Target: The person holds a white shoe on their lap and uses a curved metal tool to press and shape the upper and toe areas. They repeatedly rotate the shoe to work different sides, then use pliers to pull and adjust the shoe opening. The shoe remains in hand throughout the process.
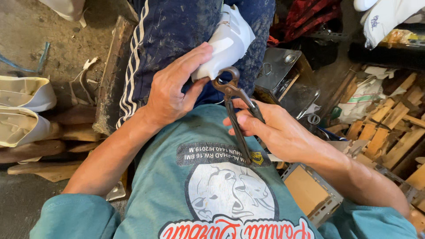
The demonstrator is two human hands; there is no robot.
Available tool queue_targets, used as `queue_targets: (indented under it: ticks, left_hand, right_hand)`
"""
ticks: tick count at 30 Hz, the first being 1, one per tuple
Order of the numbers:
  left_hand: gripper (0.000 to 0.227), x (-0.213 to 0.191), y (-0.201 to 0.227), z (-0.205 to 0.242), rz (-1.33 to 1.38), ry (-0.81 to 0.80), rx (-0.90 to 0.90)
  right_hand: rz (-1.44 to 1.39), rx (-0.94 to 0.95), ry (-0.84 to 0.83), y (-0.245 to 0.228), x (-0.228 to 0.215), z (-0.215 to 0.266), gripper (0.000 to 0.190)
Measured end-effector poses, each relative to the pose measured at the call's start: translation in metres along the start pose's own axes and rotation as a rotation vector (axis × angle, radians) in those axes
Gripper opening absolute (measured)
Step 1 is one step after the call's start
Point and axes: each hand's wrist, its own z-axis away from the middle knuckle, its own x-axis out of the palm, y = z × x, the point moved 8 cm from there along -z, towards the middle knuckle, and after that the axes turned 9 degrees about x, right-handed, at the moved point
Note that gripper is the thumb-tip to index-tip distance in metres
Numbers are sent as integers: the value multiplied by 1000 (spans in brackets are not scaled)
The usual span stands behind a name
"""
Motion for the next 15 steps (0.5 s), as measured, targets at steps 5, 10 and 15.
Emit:
queue_targets:
  ticks: [5, 10, 15]
  left_hand:
    - [34, 5, 10, 4, -41, -42, 149]
    - [40, 6, 8, 9, -51, -32, 184]
    - [38, 6, 11, 10, -65, -47, 228]
  right_hand:
    - [103, 146, 84, 3, 1, 14, 51]
    - [216, 78, 73, 0, 3, 14, 39]
    - [304, 200, 123, -16, 6, 23, 36]
